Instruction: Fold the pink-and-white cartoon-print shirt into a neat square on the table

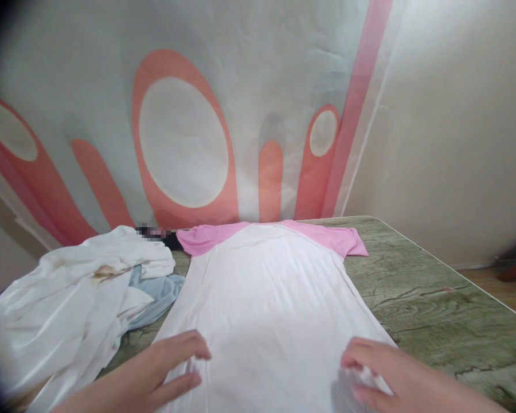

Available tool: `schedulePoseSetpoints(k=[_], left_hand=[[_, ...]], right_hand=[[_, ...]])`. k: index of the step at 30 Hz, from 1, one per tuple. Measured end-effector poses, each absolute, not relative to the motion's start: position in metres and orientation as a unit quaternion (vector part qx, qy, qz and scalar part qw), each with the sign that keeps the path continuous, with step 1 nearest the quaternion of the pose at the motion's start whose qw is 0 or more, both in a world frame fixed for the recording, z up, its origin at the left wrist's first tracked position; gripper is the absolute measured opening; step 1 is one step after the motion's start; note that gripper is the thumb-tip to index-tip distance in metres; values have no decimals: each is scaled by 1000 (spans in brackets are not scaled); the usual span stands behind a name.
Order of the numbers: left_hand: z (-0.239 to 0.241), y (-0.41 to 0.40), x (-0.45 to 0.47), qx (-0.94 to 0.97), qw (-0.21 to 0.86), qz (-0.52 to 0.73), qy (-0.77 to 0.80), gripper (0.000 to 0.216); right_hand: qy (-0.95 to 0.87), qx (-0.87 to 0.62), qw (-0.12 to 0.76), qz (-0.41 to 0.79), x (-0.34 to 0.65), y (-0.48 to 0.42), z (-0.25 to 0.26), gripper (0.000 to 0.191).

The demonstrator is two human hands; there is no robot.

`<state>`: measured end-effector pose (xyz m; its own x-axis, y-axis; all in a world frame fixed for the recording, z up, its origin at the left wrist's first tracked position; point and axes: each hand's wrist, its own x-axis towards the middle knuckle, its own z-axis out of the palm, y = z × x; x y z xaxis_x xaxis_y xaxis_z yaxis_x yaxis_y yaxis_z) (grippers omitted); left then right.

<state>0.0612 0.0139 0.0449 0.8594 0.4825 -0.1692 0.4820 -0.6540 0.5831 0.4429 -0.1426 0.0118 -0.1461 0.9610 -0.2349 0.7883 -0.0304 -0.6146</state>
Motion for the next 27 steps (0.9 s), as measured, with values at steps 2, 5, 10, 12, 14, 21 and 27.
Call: schedulePoseSetpoints(k=[2,5,10,12,14,21,27], left_hand=[[41,42,86,932,259,15,254,35],[23,80,132,962,162,15,219,49],[-12,119,186,962,74,15,263,60],[-22,129,188,955,58,20,290,62],[-30,137,179,951,52,20,306,63],[-22,158,174,950,57,-19,306,69],[-11,131,295,970,97,-12,222,71]], right_hand=[[-706,-638,144,272,445,-92,8,43],[-726,-658,158,123,440,-20,-13,57],[-735,-670,103,18,446,37,-58,61],[-723,-685,90,6,470,36,-71,61],[-691,-717,87,1,507,28,-78,61],[-444,-877,183,34,659,12,-71,48],[-363,-924,115,36,684,69,-68,50]])
